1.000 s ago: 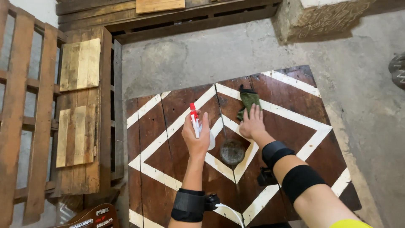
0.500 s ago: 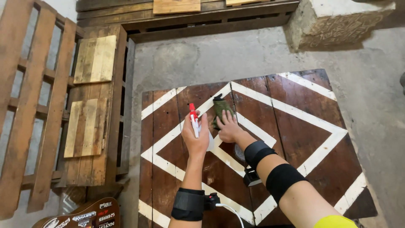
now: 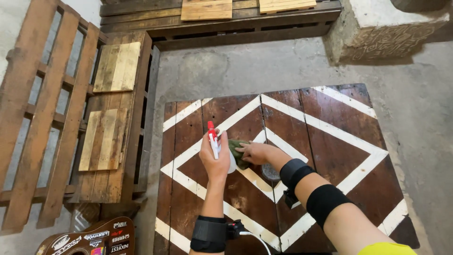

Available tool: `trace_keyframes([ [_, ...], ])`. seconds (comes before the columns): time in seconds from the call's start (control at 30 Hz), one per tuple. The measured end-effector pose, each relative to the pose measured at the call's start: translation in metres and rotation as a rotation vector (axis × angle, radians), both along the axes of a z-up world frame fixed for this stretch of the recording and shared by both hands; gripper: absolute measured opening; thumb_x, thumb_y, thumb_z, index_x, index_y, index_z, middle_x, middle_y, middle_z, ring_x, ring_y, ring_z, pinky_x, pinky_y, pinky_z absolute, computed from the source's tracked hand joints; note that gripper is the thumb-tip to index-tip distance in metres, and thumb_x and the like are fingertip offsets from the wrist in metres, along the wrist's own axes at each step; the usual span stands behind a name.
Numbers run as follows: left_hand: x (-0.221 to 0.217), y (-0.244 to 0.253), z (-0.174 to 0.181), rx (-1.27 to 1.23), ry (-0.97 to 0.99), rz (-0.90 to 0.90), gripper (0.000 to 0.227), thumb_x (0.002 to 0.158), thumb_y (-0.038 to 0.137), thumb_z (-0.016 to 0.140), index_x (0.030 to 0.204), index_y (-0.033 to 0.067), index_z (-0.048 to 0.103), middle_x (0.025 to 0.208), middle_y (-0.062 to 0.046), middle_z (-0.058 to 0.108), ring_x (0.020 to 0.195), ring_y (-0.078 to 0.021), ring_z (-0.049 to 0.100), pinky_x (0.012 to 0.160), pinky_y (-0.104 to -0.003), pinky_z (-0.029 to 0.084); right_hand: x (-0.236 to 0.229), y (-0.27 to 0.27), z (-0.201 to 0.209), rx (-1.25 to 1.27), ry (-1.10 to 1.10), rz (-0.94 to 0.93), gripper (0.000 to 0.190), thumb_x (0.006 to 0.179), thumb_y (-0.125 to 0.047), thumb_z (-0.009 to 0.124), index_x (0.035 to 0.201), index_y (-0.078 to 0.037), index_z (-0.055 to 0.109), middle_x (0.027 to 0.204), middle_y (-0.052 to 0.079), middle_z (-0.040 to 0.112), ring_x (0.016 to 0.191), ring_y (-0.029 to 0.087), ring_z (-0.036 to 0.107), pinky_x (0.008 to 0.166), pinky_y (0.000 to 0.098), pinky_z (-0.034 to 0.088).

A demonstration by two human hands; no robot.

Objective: The person sprays a liquid onto a patterned wooden table and wipes it with a cloth. They then move to a carved wooden stool and wipe its surface with the same cloth.

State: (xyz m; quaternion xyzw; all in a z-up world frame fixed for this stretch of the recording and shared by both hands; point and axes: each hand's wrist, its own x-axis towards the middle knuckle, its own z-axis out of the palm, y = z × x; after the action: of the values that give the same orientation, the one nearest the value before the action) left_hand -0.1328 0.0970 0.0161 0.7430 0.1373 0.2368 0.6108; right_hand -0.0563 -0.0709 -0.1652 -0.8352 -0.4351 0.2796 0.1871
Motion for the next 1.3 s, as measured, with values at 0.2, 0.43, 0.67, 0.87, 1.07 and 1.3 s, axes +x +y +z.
trace_keyframes([
  [0.2, -0.003, -0.031, 0.005, -0.036, -0.009, -0.01, 0.026, 0.092, 0.014, 0.075, 0.112, -0.0012, 0.068, 0.102, -0.011, 0.074, 0.092, -0.0147, 0.072, 0.084, -0.029, 0.061, 0.017, -0.05, 0.026, -0.161, -0.076, -0.208, 0.023, 0.081, -0.013, 0.071, 0.103, -0.01, 0.078, 0.149, -0.006, 0.056, 0.126, 0.025, 0.06, 0.102, 0.0403, 0.05],
  [0.43, -0.004, -0.068, 0.013, 0.028, 0.071, -0.016, 0.025, 0.092, 0.015, 0.075, 0.111, -0.0007, 0.07, 0.1, -0.011, 0.076, 0.088, -0.0146, 0.072, 0.082, -0.029, 0.058, 0.013, -0.132, 0.034, -0.173, -0.127, -0.487, 0.029, 0.079, 0.002, 0.064, 0.1, -0.01, 0.079, 0.147, -0.006, 0.056, 0.123, 0.024, 0.061, 0.092, 0.0441, 0.054],
  [0.67, -0.002, -0.119, 0.02, -0.025, -0.013, -0.058, 0.027, 0.093, 0.016, 0.074, 0.114, -0.0013, 0.068, 0.104, -0.01, 0.074, 0.094, -0.0133, 0.07, 0.084, -0.028, 0.058, -0.027, -0.21, 0.018, 0.084, -0.242, -0.6, 0.019, 0.079, -0.005, 0.067, 0.096, -0.005, 0.076, 0.136, 0.01, 0.065, 0.126, 0.032, 0.059, 0.102, 0.0429, 0.05],
  [0.87, -0.019, -0.145, 0.031, -0.049, -0.02, -0.044, 0.026, 0.094, 0.016, 0.074, 0.114, -0.0006, 0.068, 0.104, -0.009, 0.073, 0.094, -0.0121, 0.069, 0.084, -0.028, 0.057, -0.087, -0.215, 0.022, 0.245, -0.311, -0.621, 0.034, 0.081, 0.001, 0.062, 0.113, -0.007, 0.07, 0.129, 0.017, 0.065, 0.126, 0.038, 0.058, 0.104, 0.0433, 0.049],
  [1.07, -0.039, -0.135, 0.027, -0.064, -0.025, -0.07, 0.025, 0.094, 0.015, 0.075, 0.112, -0.0004, 0.068, 0.102, -0.007, 0.073, 0.093, -0.0111, 0.069, 0.084, -0.027, 0.057, -0.148, -0.19, 0.037, 0.137, -0.381, -0.719, 0.064, 0.078, 0.003, 0.057, 0.142, -0.003, 0.054, 0.122, 0.015, 0.063, 0.113, 0.036, 0.058, 0.097, 0.0432, 0.049],
  [1.3, -0.072, -0.077, 0.036, -0.019, 0.011, -0.132, 0.025, 0.092, 0.017, 0.075, 0.11, -0.0003, 0.069, 0.095, -0.008, 0.075, 0.083, -0.012, 0.07, 0.077, -0.028, 0.057, -0.22, -0.107, 0.036, -0.3, -0.449, -0.81, 0.048, 0.085, -0.011, 0.061, 0.132, -0.003, 0.06, 0.115, 0.01, 0.06, 0.103, 0.033, 0.059, 0.08, 0.0441, 0.052],
])
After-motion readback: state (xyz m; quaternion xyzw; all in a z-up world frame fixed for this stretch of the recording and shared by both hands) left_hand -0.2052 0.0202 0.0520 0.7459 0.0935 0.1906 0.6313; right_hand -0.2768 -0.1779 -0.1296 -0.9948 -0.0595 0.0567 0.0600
